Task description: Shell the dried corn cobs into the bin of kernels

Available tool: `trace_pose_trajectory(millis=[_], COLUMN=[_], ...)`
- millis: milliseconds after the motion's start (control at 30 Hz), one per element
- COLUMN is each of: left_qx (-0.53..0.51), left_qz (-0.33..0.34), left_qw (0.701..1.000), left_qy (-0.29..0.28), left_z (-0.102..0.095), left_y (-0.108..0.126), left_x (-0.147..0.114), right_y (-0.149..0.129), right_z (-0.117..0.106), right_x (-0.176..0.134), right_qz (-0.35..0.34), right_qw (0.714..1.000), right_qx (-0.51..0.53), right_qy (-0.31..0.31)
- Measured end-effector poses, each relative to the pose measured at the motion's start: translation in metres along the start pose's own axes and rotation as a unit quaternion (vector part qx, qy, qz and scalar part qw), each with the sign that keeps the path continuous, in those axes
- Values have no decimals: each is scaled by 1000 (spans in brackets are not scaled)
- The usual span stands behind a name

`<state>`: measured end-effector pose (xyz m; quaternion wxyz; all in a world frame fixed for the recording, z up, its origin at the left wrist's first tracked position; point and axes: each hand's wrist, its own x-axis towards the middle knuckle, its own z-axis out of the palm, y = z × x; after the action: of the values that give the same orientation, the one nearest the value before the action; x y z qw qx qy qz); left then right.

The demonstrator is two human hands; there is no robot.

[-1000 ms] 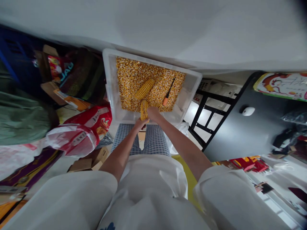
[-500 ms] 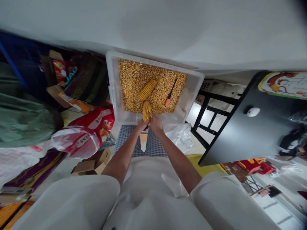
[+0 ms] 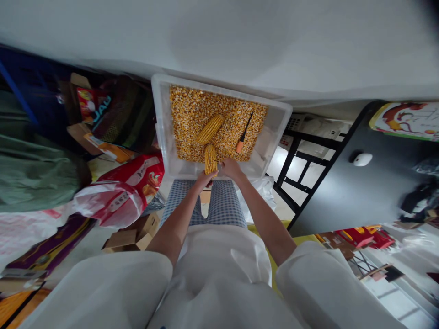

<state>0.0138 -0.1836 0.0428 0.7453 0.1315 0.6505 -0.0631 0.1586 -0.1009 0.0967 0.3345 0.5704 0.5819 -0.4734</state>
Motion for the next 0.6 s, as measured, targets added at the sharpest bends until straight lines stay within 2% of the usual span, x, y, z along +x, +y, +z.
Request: trace_pose_trajectory(millis=[100,233,600], left_qx=[9,14,11], left_qz=[20,29,38], left_qw=[1000,999,999], left_qy=[12,0,2], left_z=[0,-1,0], left_y=[-6,-9,-8], left_x=[5,8,5], right_y=[4,6,3], right_z=[-8,-16,-24], right_x=[6,10,9], right_qz=[-11,-28,-41], right_qw=[1000,999,997], right_qx=[-13,-28,-49], right_qy=[-1,-10,-32])
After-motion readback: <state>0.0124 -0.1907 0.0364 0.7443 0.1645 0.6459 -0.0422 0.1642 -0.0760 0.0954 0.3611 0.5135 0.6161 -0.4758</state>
